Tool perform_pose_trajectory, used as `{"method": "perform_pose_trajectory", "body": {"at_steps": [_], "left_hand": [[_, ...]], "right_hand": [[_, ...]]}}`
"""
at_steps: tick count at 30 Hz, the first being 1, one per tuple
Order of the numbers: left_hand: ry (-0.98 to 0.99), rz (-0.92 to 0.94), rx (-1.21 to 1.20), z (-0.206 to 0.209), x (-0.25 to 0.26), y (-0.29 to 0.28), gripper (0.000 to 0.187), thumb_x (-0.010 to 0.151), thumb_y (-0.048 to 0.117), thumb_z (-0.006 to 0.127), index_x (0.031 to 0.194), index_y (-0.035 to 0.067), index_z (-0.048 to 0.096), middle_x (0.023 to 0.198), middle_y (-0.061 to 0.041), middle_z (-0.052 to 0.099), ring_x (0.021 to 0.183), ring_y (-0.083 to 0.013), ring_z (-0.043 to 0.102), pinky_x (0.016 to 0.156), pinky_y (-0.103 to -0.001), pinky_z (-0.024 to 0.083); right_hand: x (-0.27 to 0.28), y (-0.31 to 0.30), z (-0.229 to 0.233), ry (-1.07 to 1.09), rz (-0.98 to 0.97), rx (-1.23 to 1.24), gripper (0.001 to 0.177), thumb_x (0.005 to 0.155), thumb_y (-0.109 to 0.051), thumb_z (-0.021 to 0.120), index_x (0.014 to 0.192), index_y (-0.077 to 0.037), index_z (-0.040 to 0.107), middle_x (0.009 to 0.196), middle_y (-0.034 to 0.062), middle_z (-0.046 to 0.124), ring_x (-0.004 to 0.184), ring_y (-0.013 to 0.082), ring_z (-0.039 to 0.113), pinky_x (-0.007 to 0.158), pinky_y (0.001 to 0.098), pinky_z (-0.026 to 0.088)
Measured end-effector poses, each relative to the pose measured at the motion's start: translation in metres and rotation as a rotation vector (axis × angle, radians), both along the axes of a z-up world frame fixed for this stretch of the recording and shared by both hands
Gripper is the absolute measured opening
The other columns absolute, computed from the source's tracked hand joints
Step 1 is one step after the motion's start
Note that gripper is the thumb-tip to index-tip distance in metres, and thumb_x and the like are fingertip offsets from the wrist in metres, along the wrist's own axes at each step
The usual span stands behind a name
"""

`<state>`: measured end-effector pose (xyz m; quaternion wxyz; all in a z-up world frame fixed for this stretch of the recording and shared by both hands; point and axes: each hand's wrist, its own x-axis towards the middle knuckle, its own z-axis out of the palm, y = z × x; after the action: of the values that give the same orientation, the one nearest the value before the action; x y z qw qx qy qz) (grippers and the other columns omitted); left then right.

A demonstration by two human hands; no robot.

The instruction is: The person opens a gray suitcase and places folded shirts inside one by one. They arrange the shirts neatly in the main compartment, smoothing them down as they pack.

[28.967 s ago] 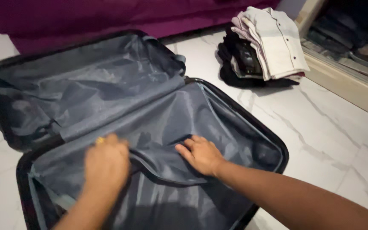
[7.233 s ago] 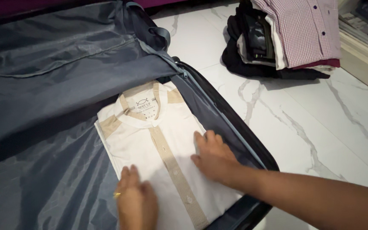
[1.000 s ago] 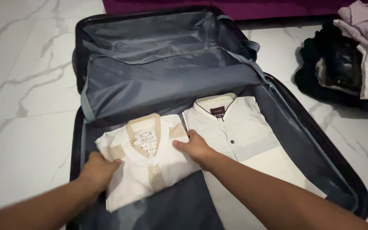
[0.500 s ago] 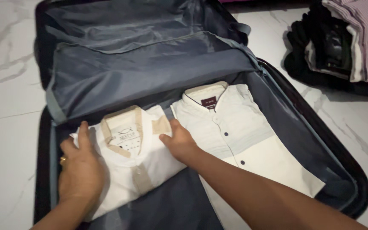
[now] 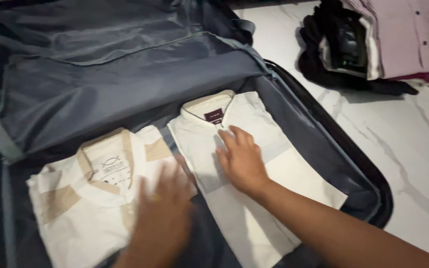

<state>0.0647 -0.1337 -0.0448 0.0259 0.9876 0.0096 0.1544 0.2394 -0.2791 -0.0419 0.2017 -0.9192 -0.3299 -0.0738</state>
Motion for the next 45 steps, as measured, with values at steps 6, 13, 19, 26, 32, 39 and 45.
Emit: {"method": "perform_pose_trajectory", "body": {"at_steps": [6,13,19,26,32,39,45], "left_hand": [[0.170,-0.148,-0.225,-0.042,0.011,-0.045,0.080,0.075,0.035,0.073,0.145,0.007,0.047,0.167,-0.019,0.024,0.150,-0.0455,0.026,0.106,-0.079,0.021],[0.342,0.439,-0.575,-0.165,-0.010,-0.039,0.086,0.054,0.026,0.089,0.134,0.013,0.060,0.138,-0.020,0.052,0.125,-0.0382,0.054,0.104,-0.051,0.046],[0.380,0.872,-0.993,-0.272,-0.023,-0.032,0.101,0.039,0.020,0.099,0.130,-0.005,0.062,0.111,-0.023,0.074,0.105,-0.0326,0.076,0.098,-0.044,0.061],[0.421,0.691,-1.010,-0.206,0.014,-0.039,0.066,0.069,0.030,0.086,0.126,0.003,0.069,0.107,-0.021,0.073,0.103,-0.0352,0.071,0.095,-0.045,0.055],[0.525,0.732,-1.670,-0.114,0.049,-0.065,0.050,0.091,0.034,0.070,0.124,-0.004,0.066,0.086,-0.014,0.065,0.081,-0.0310,0.063,0.075,-0.050,0.053],[0.481,0.691,-2.005,-0.023,0.108,-0.077,0.069,0.097,0.058,0.049,0.142,0.007,0.056,0.132,-0.011,0.065,0.114,-0.0273,0.061,0.098,-0.047,0.046],[0.578,0.334,-2.363,0.048,0.124,-0.069,0.085,0.091,0.071,0.034,0.150,0.010,0.040,0.144,-0.021,0.063,0.131,-0.0366,0.061,0.113,-0.057,0.039]], "right_hand": [[0.016,-0.073,-0.003,0.205,-0.162,-0.384,0.066,0.101,-0.047,0.040,0.162,-0.026,0.030,0.170,0.0148,0.013,0.152,0.0412,0.008,0.115,0.0636,0.011],[0.045,-0.085,-0.012,0.045,-0.275,-0.291,0.064,0.096,-0.043,0.055,0.149,-0.010,0.041,0.159,0.0167,0.033,0.143,0.0374,0.033,0.110,0.0568,0.033],[0.077,-0.078,-0.006,0.234,-0.509,-0.175,0.078,0.090,-0.046,0.068,0.151,-0.006,0.040,0.138,0.0170,0.051,0.132,0.0354,0.045,0.105,0.0524,0.042],[0.109,-0.087,0.003,0.385,-0.457,-0.078,0.041,0.090,-0.037,0.069,0.111,-0.003,0.071,0.111,0.0197,0.071,0.101,0.0366,0.067,0.091,0.0461,0.052],[0.096,-0.094,0.073,0.658,-0.341,0.344,0.029,0.092,-0.025,0.066,0.107,-0.001,0.073,0.094,0.0148,0.076,0.080,0.0246,0.072,0.075,0.0364,0.055],[0.080,-0.088,0.176,0.927,-0.078,0.765,0.022,0.091,-0.014,0.066,0.102,0.005,0.070,0.094,0.0165,0.075,0.075,0.0213,0.073,0.073,0.0351,0.059],[0.075,-0.082,0.231,1.019,0.018,0.943,0.021,0.093,-0.017,0.066,0.104,0.001,0.066,0.101,0.0148,0.071,0.090,0.0237,0.071,0.084,0.0399,0.059]]}}
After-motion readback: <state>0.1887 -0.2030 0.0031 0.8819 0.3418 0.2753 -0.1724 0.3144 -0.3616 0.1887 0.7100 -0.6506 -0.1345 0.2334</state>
